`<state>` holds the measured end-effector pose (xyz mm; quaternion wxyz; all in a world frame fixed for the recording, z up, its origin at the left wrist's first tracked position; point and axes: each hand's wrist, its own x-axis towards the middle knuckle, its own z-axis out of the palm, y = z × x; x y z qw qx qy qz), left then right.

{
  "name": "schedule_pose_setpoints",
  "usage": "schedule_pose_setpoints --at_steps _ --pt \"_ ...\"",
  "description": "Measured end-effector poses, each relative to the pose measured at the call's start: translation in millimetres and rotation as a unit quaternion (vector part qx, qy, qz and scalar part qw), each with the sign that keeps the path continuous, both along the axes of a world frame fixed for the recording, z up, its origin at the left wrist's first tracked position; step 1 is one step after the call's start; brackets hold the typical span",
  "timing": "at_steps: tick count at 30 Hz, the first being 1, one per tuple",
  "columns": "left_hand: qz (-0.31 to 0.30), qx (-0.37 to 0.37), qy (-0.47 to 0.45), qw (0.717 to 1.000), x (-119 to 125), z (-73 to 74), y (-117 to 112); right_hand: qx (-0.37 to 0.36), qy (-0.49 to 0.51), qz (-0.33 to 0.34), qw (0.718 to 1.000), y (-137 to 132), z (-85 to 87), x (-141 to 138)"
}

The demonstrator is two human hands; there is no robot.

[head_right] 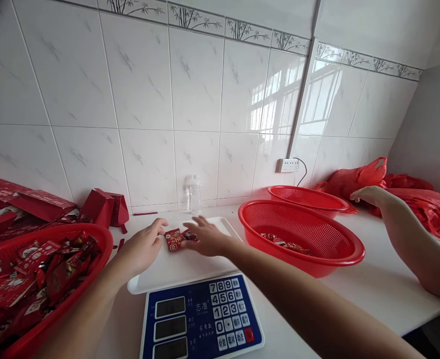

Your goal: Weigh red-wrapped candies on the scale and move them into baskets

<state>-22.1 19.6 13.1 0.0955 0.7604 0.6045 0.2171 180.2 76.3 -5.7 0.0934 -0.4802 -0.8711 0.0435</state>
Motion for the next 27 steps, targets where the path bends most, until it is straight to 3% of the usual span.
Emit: schedule_pose_setpoints --at_steps 3,6,12,16,21,27 --pt "0.009 0.005 -0.018 1.0 -1 2.0 -1 -0.013 0.007 0.083 0.996 -4 -6.8 -38" --pt "0.01 0.01 -0.026 1.0 -1 3.8 -2 0.01 0.021 0.125 0.992 -6 -15.5 -57" --pt "0.004 0.008 -0.022 1.0 3 3.4 -3 0.055 0.06 0.117 0.99 -9 -20.2 -52" --pt "-0.011 -0.002 -0.018 1.0 2 3.8 -6 0.093 0.107 0.054 0.989 -10 -2.5 -18" --pt "-0.022 -0.016 -0.01 1.0 2 5.4 -7 0.16 0.165 -0.088 0.969 -2 22.2 58" --pt "-0.023 -0.02 0.007 0.999 6 3.0 -9 0.176 0.167 -0.243 0.939 -4 19.5 147"
